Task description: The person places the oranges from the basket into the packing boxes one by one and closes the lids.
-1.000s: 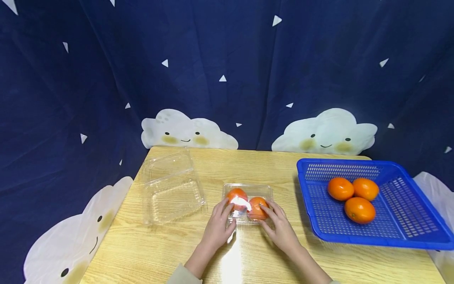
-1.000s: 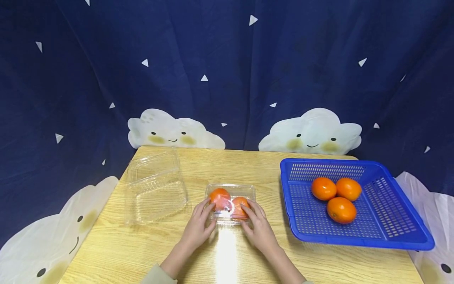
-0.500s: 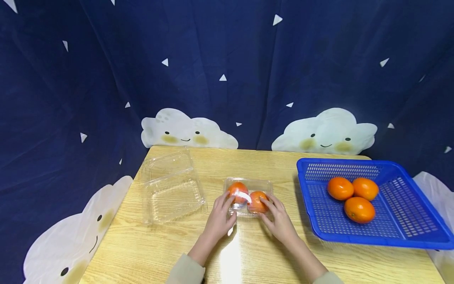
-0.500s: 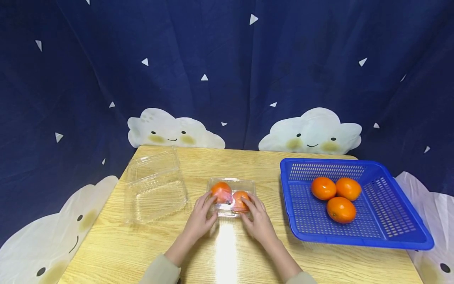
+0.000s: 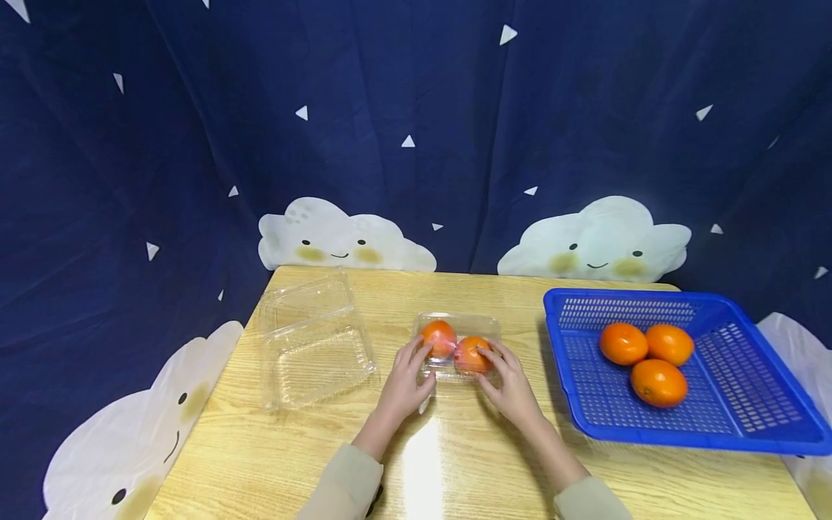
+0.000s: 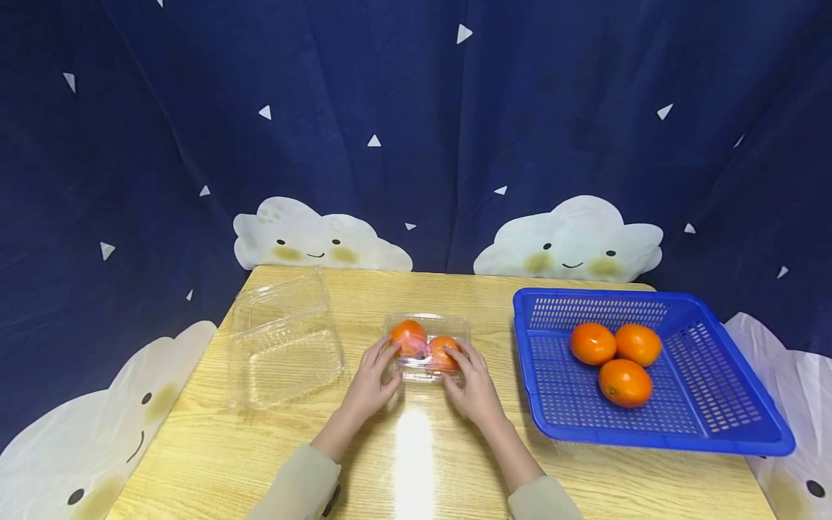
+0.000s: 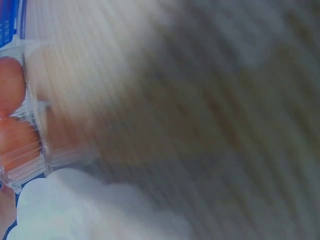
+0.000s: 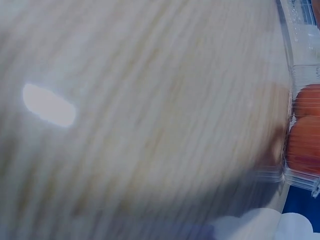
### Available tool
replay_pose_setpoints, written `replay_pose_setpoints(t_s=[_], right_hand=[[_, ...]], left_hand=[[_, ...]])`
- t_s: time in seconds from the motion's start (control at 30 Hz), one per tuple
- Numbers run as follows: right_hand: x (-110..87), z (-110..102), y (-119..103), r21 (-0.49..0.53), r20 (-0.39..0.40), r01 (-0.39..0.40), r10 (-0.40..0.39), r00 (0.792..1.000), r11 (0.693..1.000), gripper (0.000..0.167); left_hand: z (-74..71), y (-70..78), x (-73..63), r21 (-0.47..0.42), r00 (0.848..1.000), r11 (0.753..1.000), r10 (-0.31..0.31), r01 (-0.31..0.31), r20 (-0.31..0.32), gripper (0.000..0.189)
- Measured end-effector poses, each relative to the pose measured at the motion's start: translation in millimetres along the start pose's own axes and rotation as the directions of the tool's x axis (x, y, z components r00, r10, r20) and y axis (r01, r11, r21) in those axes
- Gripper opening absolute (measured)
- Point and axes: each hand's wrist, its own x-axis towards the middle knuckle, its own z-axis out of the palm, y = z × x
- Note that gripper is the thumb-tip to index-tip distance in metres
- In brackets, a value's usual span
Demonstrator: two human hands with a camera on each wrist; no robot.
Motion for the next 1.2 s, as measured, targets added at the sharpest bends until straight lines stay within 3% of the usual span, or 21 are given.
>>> replay_pose_setpoints(t_s=[0.4,0.77,1.2], right_hand=[[18.4,3,10,-0.004,0.032,-0.059,0.059,0.998,0.998,0.046],[33.4,6,16,-0.013,0.04,-0.101,0.102,0.994,0.995,0.047],[54.3,10,21,-0.046,-0.001,-0.114,0.114,0.993,0.992,0.045]], left_hand=[[4.7,-9.2,20.6,-0.03,1.0,1.0,-0.001,0.001,-0.006,0.053],[5.4,-16.5,39.1,-0.058,0.999,0.998,-0.024,0.026,0.035,0.051],[8.4,-19.9,61.6,-0.047,0.999,0.999,-0.025,0.026,0.032,0.051]])
